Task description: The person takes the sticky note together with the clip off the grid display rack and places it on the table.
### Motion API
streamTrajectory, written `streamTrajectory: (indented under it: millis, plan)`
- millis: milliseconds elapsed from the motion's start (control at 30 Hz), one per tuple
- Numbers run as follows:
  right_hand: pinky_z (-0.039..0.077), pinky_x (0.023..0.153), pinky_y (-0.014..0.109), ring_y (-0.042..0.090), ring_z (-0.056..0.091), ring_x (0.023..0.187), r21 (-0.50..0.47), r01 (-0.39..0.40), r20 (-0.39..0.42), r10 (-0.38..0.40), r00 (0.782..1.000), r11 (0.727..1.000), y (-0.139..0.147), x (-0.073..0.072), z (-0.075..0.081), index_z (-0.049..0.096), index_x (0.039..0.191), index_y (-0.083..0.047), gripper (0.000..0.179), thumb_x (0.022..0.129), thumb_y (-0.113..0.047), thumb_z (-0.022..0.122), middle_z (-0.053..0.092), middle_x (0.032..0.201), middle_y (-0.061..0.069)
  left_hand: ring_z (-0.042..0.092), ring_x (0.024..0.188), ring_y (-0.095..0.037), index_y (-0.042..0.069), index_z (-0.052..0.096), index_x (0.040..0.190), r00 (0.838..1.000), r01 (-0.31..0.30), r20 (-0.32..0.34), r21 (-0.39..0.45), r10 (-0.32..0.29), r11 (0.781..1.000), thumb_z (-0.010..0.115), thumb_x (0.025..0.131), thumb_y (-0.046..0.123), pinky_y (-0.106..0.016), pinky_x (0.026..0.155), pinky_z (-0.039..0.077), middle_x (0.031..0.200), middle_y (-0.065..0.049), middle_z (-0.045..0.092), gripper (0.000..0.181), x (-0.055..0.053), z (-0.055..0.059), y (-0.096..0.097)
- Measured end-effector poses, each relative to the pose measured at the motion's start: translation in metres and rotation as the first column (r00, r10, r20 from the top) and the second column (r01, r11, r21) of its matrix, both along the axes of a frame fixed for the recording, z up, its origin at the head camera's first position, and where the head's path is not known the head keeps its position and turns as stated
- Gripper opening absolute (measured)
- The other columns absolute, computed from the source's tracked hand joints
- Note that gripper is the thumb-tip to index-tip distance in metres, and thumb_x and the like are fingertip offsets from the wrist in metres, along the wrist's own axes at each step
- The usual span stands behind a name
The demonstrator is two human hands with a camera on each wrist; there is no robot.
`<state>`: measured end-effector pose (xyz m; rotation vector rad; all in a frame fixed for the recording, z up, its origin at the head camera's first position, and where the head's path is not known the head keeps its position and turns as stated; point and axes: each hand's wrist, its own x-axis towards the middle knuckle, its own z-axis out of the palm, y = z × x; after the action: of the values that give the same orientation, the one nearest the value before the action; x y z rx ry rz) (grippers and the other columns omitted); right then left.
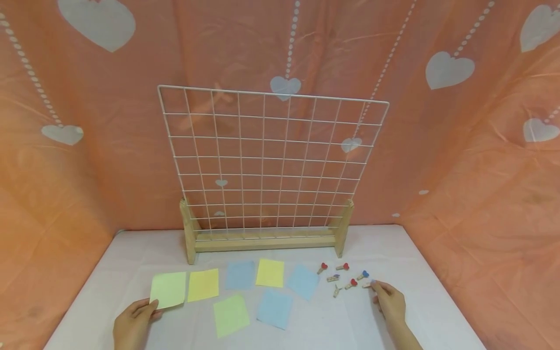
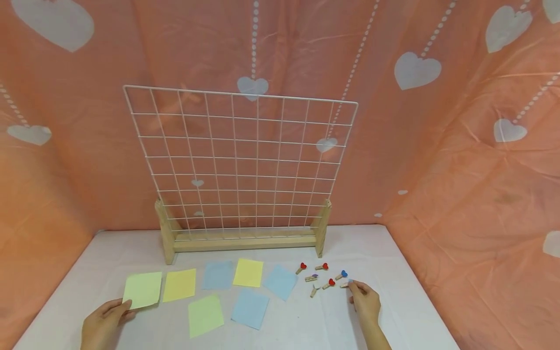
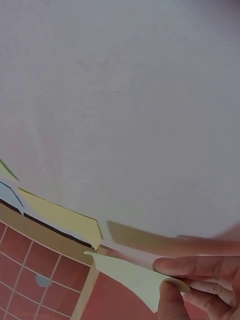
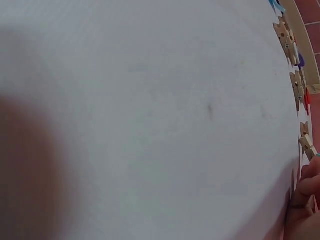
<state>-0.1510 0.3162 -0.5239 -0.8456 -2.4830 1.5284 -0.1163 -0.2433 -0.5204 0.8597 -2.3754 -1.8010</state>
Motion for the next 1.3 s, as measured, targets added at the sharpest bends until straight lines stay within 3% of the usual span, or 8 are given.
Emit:
streamTrajectory:
  millis: [167,467,567,667,933,1067,1300]
  plan:
    - [0.042,0.046,0.02,0.009,0.051,0.051,-0.019,-0.003,0.003,0.003,1.0,1.0,0.001,0.002,0.001,0.055,0.123,0.009,0.05,0.092,-0.031,0.056,0.059,0.054,-0.006,0.066,0.06,-0.001,-0.013,0.051,0.125,0.999,-0.025,0.046,-0.049,0.028,0.998,0.06,0.092,0.025,-0.003,0.059,0.034,0.067,0.007,0.071,0.052,0.002,-0.002,-0.003]
    - [0.042,0.046,0.02,0.009,0.05,0.051,-0.01,-0.008,0.01,0.008,1.0,1.0,0.001,-0.001,-0.001,0.056,0.122,0.009,0.049,0.093,-0.031,0.056,0.058,0.055,-0.006,0.063,0.052,-0.001,-0.017,0.052,0.121,0.995,-0.085,0.04,-0.058,0.087,0.995,0.061,0.088,0.019,-0.008,0.054,0.042,0.057,0.009,0.067,0.05,0.003,-0.006,-0.007]
    - [0.043,0.046,0.021,0.009,0.05,0.052,0.005,-0.008,0.023,0.008,1.0,1.0,0.001,-0.001,-0.003,0.057,0.122,0.008,0.05,0.092,-0.031,0.056,0.058,0.055,-0.006,0.063,0.052,-0.002,-0.018,0.052,0.119,0.996,-0.083,0.039,-0.065,0.086,0.994,0.062,0.087,0.017,-0.01,0.053,0.043,0.056,0.008,0.066,0.049,0.003,-0.005,-0.007]
    - [0.044,0.046,0.021,0.009,0.05,0.051,0.025,-0.002,0.027,0.002,1.0,1.0,0.001,0.0,-0.004,0.059,0.121,0.008,0.048,0.092,-0.03,0.057,0.056,0.054,-0.005,0.063,0.051,-0.003,-0.017,0.056,0.116,0.996,-0.075,0.044,-0.125,0.081,0.989,0.064,0.085,0.018,-0.012,0.052,0.042,0.056,0.008,0.066,0.048,0.003,-0.004,-0.006]
    - [0.041,0.043,0.021,0.008,0.048,0.046,0.073,0.007,-0.033,-0.005,0.999,0.997,0.002,0.002,-0.006,0.064,0.115,0.007,0.042,0.09,-0.027,0.063,0.055,0.052,-0.005,0.06,0.049,-0.009,-0.017,0.06,0.101,0.999,-0.043,0.0,-0.285,0.045,0.958,0.069,0.081,0.015,-0.016,0.054,0.036,0.056,0.002,0.065,0.039,-0.002,0.0,-0.001]
    - [0.04,0.041,0.021,0.009,0.047,0.045,0.072,0.007,-0.036,-0.004,0.999,0.997,0.003,0.001,-0.008,0.064,0.113,0.006,0.041,0.089,-0.026,0.065,0.055,0.052,-0.005,0.056,0.05,-0.012,-0.015,0.062,0.095,1.0,-0.012,0.017,-0.35,0.019,0.937,0.069,0.08,0.016,-0.023,0.057,0.036,0.053,0.0,0.063,0.035,-0.005,-0.001,-0.001]
    - [0.04,0.042,0.021,0.009,0.048,0.047,0.08,0.016,-0.037,-0.014,0.999,0.997,0.003,0.0,-0.009,0.064,0.112,0.008,0.039,0.089,-0.024,0.063,0.054,0.052,-0.006,0.059,0.07,-0.036,-0.018,0.058,0.092,0.999,0.043,0.02,-0.453,-0.037,0.891,0.071,0.078,0.019,-0.035,0.059,0.041,0.07,-0.019,0.065,0.041,-0.007,-0.002,-0.004]
